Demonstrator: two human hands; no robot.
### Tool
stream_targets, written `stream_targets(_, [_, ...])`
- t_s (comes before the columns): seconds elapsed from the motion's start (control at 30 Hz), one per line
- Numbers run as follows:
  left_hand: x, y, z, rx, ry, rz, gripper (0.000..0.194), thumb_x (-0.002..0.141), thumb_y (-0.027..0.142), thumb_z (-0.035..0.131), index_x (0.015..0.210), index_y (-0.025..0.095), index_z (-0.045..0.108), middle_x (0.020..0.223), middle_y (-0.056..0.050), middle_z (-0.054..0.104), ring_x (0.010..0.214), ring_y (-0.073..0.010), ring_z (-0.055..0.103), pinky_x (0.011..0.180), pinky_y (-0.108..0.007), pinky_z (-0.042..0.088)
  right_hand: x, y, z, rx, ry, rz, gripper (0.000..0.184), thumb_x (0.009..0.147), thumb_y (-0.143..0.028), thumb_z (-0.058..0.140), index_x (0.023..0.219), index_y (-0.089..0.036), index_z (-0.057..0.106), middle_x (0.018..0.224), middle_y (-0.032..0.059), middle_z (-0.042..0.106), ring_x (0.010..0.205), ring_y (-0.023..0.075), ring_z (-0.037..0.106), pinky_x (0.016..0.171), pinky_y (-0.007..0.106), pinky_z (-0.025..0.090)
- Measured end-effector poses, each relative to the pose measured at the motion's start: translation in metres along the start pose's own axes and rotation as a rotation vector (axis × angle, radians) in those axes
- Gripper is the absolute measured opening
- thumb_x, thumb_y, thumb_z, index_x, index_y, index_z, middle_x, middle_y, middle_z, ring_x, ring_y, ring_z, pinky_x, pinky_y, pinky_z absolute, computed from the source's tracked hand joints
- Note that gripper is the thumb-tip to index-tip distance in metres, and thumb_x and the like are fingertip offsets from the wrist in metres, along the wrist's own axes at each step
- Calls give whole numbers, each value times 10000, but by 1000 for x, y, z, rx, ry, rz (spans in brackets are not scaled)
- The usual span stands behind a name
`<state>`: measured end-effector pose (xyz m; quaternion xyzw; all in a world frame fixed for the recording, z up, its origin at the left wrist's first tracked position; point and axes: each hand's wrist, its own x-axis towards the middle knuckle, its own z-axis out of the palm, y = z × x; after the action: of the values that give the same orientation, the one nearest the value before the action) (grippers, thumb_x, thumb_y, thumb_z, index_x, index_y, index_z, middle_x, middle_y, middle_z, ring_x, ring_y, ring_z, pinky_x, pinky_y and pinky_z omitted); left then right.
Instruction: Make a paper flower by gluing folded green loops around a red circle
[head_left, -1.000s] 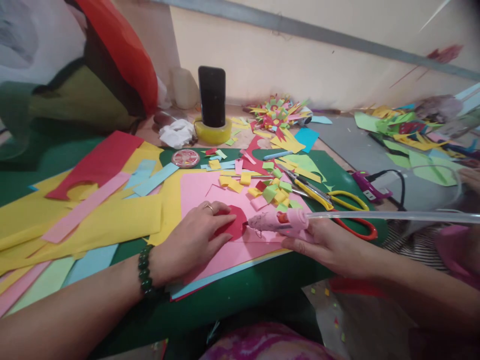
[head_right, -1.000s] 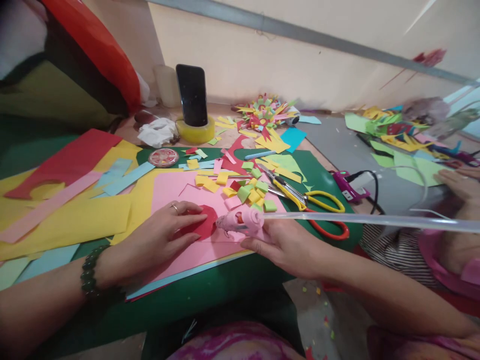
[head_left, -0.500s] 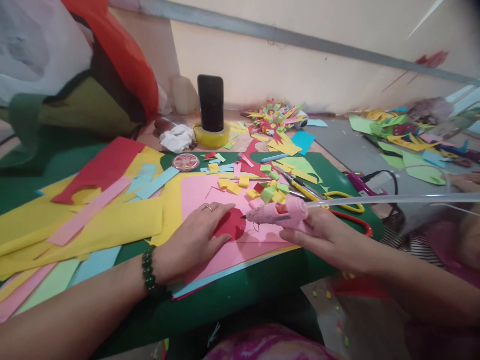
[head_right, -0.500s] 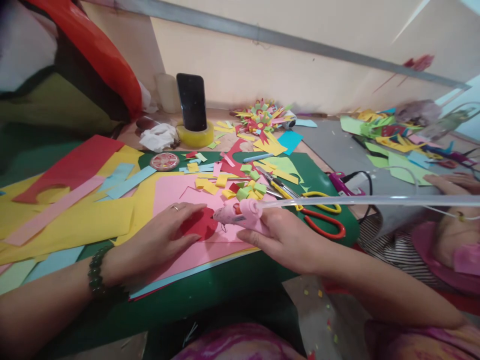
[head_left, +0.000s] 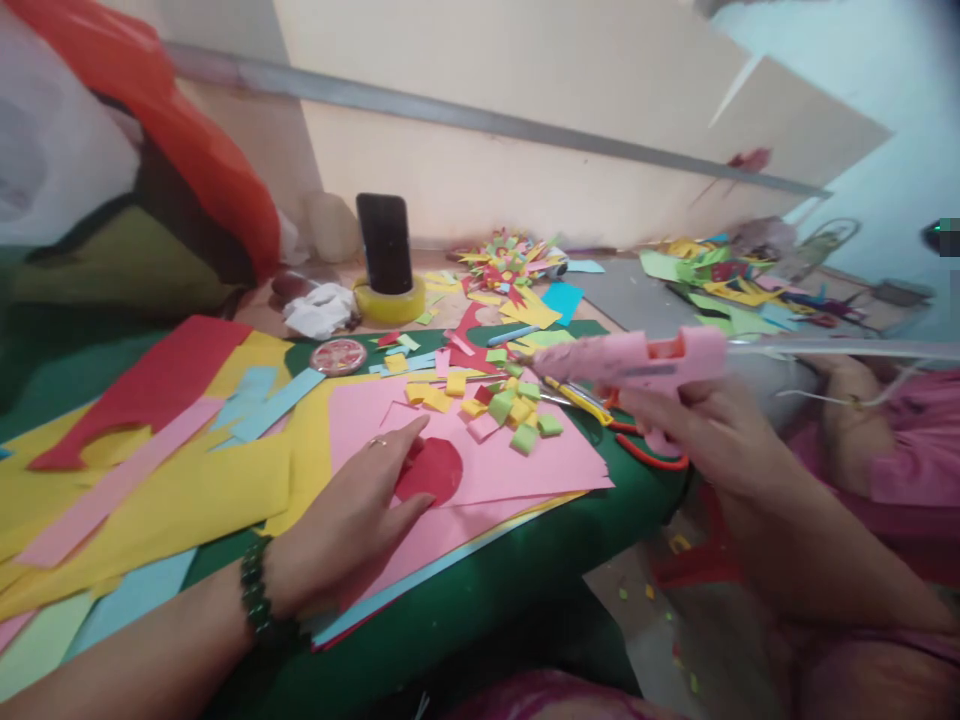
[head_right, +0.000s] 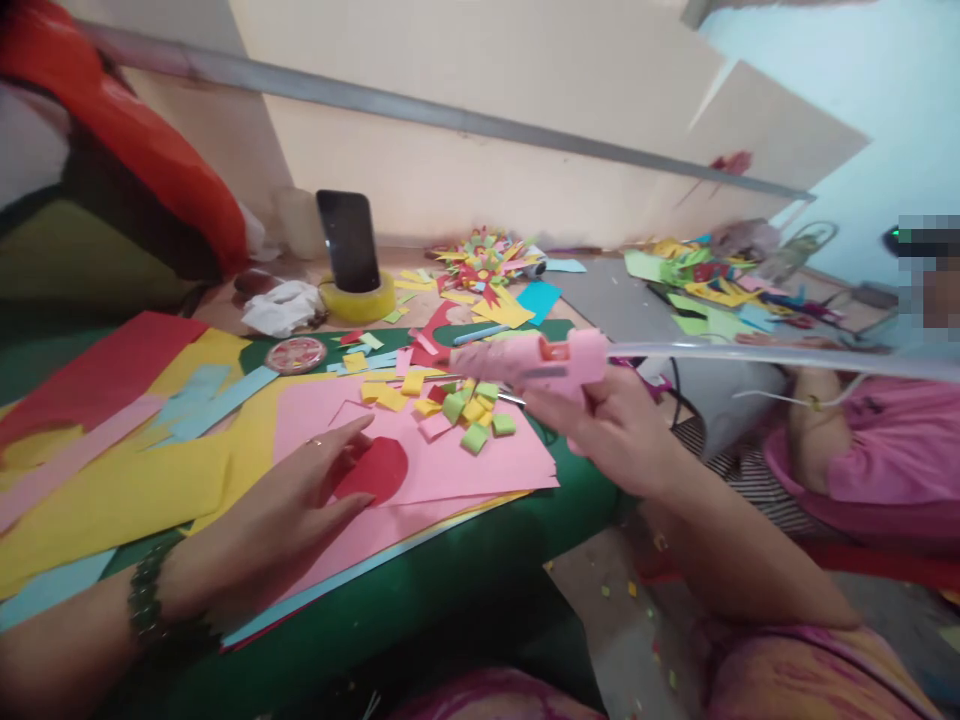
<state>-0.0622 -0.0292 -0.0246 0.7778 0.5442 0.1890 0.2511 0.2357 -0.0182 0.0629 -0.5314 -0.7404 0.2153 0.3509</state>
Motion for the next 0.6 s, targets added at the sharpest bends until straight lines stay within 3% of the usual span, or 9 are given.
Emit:
stream_targets(0.1, [2, 0, -1, 7, -5, -34, 703, 787, 423, 556, 1416, 134, 432, 1296, -162, 612, 1147, -320, 608, 961, -474, 513, 16, 32, -20, -175, 268, 112, 387, 803, -525, 552, 694, -168, 654, 563, 18, 588, 492, 146, 493, 462, 260, 364])
stream_targets(0.17, [3, 0, -2, 21, -8, -22, 666, 791, 433, 550, 1385, 140, 472, 1289, -156, 616, 1139, -315, 609, 959, -466, 513, 33, 56, -27, -350, 291, 192, 395, 819, -504, 534, 631, -168, 620, 568, 38, 608, 563, 174, 557, 523, 270, 394])
stream_targets(0.37, [2, -2, -2, 78, 7, 105, 437, 845, 444, 512, 1168, 183, 650, 1215, -128, 651, 1102, -290, 615, 944, -427, 523, 78, 111, -24, -409, 4, 389, 389, 911, -445, 475, 669, -163, 592, 596, 36, 639, 580, 157, 601, 586, 241, 431])
stream_targets(0.5, [2, -7, 0, 99, 41, 146, 413, 856, 441, 517, 1158, 197, 659, 1209, -120, 653, 1085, -279, 626, 933, -420, 534, 94, 133, -23, -447, -86, 497, 426, 904, -441, 518, 596, -153, 581, 572, 64, 630, 574, 154, 573, 589, 250, 416])
stream_targets(0.6, [2, -6, 0, 94, 48, 158, 387, 863, 434, 514, 1141, 213, 669, 1206, -106, 655, 1083, -269, 630, 934, -400, 538, 96, 145, -24, -455, -128, 544, 369, 877, -434, 571, 667, -135, 623, 581, 70, 644, 554, 155, 559, 572, 262, 401])
